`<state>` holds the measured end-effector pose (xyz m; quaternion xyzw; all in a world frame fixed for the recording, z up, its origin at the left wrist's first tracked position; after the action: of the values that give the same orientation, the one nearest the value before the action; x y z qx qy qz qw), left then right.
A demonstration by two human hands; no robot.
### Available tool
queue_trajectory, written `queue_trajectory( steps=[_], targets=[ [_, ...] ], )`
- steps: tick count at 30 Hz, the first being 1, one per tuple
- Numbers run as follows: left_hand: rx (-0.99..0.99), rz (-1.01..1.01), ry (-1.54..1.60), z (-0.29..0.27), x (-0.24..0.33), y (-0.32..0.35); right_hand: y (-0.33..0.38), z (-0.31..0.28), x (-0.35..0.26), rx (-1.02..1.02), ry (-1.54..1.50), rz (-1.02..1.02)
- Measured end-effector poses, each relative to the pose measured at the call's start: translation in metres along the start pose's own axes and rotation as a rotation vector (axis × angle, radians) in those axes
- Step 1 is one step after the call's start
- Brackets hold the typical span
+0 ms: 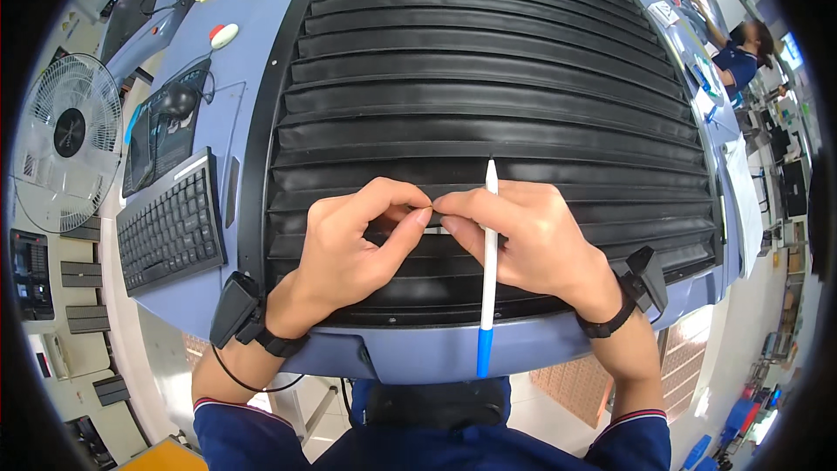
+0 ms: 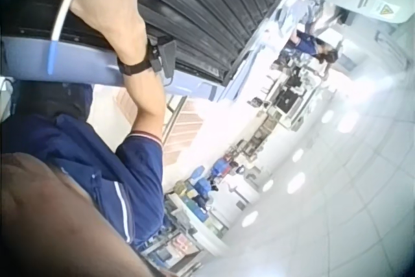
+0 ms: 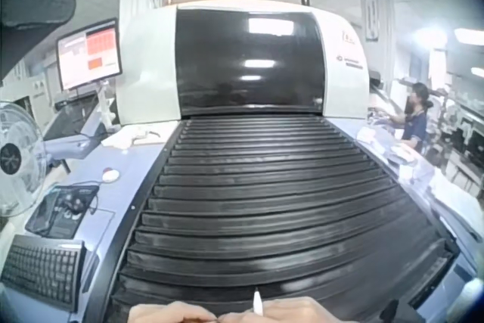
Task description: Inspecting and marking components on a printed circuit board sheet using a pen while placing it on an inspection machine.
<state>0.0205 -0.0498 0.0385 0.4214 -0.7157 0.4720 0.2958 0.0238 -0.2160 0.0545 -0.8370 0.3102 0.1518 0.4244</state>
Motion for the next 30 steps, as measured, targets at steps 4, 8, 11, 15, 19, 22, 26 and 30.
queue_trajectory(
  steps=[4, 8, 11, 15, 19, 22, 26, 30],
  targets=[
    [0.011, 0.037, -0.007, -0.001, 0.001, 0.002, -0.004, 0.000, -0.004, 0.035, -0.024, -0.032],
    [0.007, -0.027, 0.030, -0.001, -0.004, -0.001, -0.002, 0.001, -0.001, 0.008, -0.027, 0.032],
    [-0.012, -0.028, 0.017, -0.001, 0.001, -0.002, -0.003, 0.000, -0.002, -0.009, -0.034, 0.037],
    [-0.005, 0.035, -0.018, 0.000, 0.003, -0.003, -0.002, 0.000, 0.000, -0.027, -0.013, 0.026],
    [-0.015, -0.020, 0.015, 0.003, 0.000, -0.003, 0.000, 0.000, 0.003, -0.040, -0.019, 0.048],
    [0.006, -0.008, 0.009, 0.000, 0.001, 0.000, -0.001, -0.001, -0.003, -0.036, -0.019, 0.038],
    [0.034, 0.056, -0.014, -0.001, -0.006, 0.002, -0.006, 0.001, -0.006, -0.044, -0.036, 0.075],
    [0.140, 0.285, -0.146, -0.003, 0.003, -0.002, -0.009, -0.004, -0.014, -0.019, 0.055, 0.144]
  ],
)
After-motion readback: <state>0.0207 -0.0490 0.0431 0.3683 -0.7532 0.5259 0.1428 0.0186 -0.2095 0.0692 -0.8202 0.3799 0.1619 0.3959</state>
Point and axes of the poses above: each hand's wrist, its own y-axis away from the middle knuckle, its own z-axis out of the palm, x = y × z, the point moved 6 cm from there along -y, towards the middle knuckle, and after that the axes turned 7 degrees about x, right-handed, at the moved point
